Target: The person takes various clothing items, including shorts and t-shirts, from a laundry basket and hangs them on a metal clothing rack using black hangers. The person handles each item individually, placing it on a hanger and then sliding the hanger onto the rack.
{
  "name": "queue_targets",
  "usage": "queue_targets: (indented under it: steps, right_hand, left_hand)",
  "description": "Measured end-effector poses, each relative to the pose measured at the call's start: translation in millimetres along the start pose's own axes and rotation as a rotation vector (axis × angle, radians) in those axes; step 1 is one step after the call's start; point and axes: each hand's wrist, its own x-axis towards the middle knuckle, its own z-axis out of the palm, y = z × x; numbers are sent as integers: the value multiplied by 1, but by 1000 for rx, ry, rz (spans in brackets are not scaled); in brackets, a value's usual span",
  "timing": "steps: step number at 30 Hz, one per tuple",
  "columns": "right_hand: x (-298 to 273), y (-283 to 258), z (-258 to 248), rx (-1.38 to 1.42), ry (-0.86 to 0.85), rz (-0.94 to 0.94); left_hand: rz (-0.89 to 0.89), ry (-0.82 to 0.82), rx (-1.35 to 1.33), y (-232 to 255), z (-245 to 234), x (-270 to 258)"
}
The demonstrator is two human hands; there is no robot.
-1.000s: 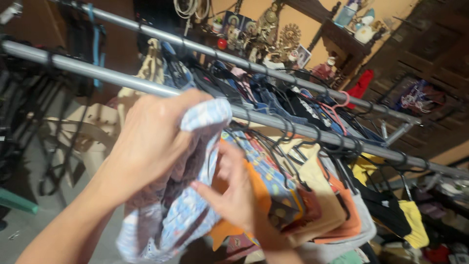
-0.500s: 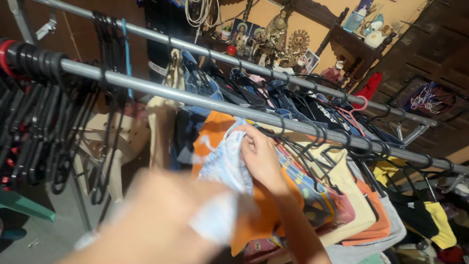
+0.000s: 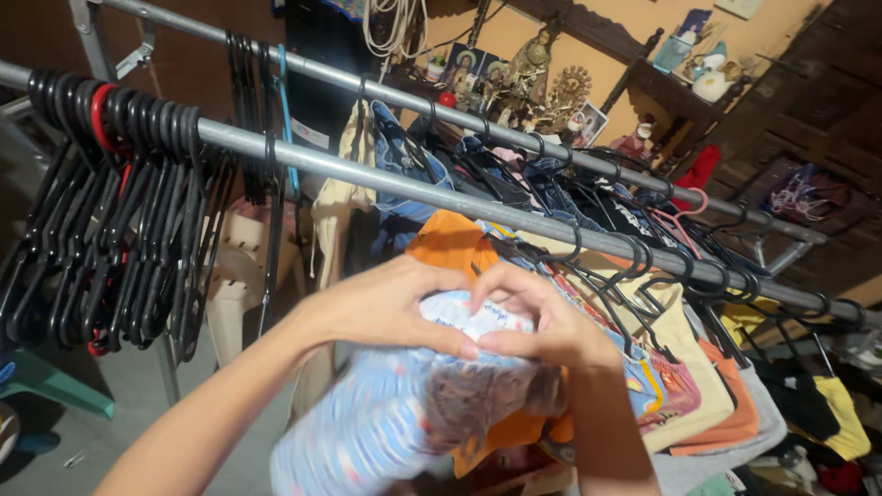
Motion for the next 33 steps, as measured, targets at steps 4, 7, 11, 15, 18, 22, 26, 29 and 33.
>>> queue_targets:
  steps: [4,7,11,15,18,22,26,29,33]
  right_hand:
    - [-13,8,-13,-338,44,-156]
    - [-25,30,-14,-464,147,0]
    - [-45,36,-18,-804,207,-63]
    - [-65,27,-30,-1000,380,105]
    - [-86,27,-45,-1004,527,230]
    - [-127,21,-81,-1104,600,283]
    - [-148,26,-96,-1104,636,156]
    - [-146,34,-87,-1108,548,55]
    - [-138,23,-80,-1206,515,573]
  left_hand:
    - [-132,89,195,0,-17,-9]
    - [-104,168,312,10,-24,-15]
    - [18,253,359,15,-20,-17]
    - [176,419,362,12,-20,-15]
    - [209,527,399,5,-24,-20]
    - [21,467,590,-12,-22,-30]
    - [-120,585,997,-19,13,-27]
    - [-8,739,1051,-15,39,-30]
    - [-203,280,717,-30,51,-33]
